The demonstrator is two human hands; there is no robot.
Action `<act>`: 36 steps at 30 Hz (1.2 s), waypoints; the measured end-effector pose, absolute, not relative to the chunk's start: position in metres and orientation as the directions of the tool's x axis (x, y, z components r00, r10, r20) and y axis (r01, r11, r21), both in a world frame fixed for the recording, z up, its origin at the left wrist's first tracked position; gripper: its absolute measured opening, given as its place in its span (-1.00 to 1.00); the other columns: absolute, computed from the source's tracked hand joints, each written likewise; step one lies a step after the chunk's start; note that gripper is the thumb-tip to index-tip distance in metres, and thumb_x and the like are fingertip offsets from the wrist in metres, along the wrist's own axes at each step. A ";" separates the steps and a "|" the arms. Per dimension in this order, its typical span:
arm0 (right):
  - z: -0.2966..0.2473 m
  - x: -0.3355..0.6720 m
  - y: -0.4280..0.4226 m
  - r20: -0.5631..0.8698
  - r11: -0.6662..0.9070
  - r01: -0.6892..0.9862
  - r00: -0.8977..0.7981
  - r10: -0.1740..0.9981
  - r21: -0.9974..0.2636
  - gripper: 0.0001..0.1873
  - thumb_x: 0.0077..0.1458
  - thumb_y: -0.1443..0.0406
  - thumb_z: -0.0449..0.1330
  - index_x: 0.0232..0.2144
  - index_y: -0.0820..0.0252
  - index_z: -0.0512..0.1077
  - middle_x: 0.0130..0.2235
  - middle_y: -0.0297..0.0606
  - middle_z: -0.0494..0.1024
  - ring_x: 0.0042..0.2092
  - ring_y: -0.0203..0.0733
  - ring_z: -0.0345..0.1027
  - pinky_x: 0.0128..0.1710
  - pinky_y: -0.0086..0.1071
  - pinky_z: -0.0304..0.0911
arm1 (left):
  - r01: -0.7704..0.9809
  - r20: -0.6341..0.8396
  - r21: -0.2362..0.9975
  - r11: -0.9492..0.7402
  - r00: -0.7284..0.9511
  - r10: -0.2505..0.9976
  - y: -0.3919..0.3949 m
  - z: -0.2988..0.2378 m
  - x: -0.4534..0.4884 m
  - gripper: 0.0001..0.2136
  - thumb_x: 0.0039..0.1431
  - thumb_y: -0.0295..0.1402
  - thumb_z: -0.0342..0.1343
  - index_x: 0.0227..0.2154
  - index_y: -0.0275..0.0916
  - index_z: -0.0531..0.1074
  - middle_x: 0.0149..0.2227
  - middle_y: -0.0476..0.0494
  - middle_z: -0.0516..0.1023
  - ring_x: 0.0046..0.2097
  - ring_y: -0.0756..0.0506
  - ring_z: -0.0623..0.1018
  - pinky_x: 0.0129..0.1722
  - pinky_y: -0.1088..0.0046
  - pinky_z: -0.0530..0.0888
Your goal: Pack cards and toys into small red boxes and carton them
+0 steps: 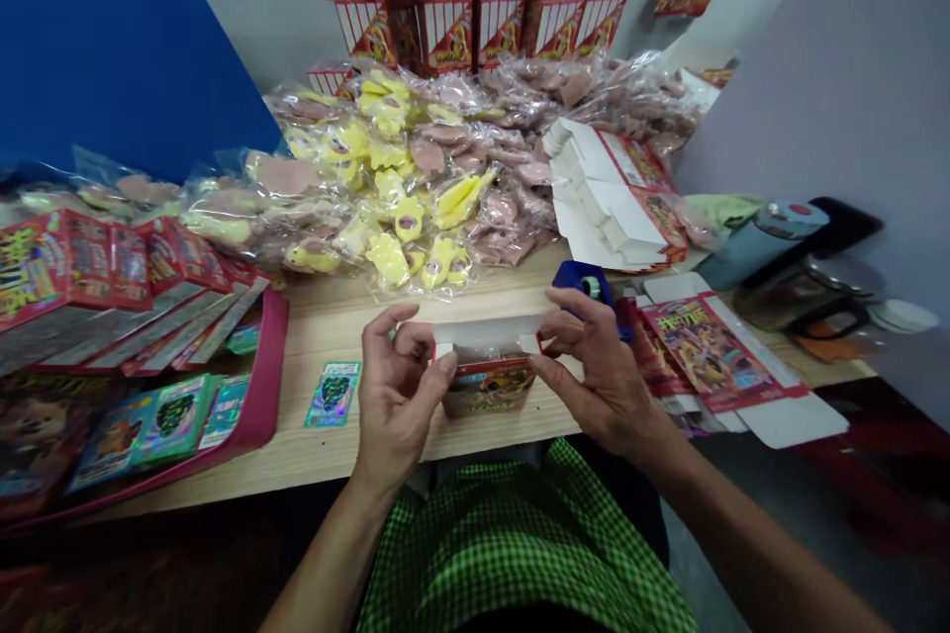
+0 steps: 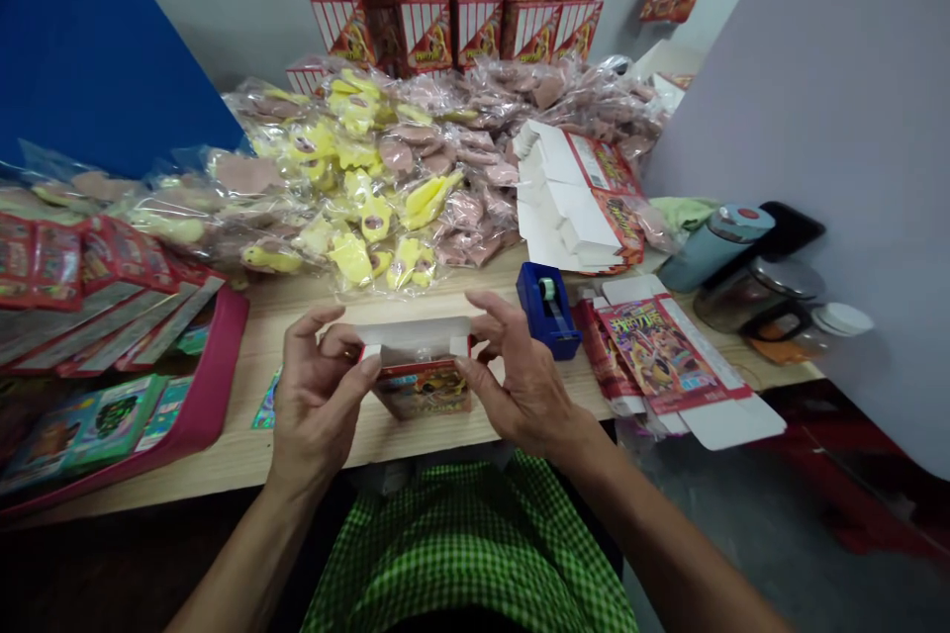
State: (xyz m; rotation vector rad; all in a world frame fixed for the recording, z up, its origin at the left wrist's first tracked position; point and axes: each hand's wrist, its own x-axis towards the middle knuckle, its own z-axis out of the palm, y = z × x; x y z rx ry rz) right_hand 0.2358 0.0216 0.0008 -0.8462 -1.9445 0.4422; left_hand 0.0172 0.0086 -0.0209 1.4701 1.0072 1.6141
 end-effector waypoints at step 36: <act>0.010 0.255 0.008 0.551 0.876 0.406 -0.683 0.480 -0.260 -0.83 0.33 0.48 0.00 -0.08 0.24 0.29 -0.10 0.00 0.52 -0.01 -0.03 0.48 -0.14 -0.24 0.50 | 0.369 0.611 0.498 -0.785 0.493 0.619 -0.007 -0.004 -0.013 -0.65 0.32 -0.38 0.23 0.14 -0.25 0.50 0.16 -0.39 0.54 0.12 -0.16 0.59 0.04 0.30 0.60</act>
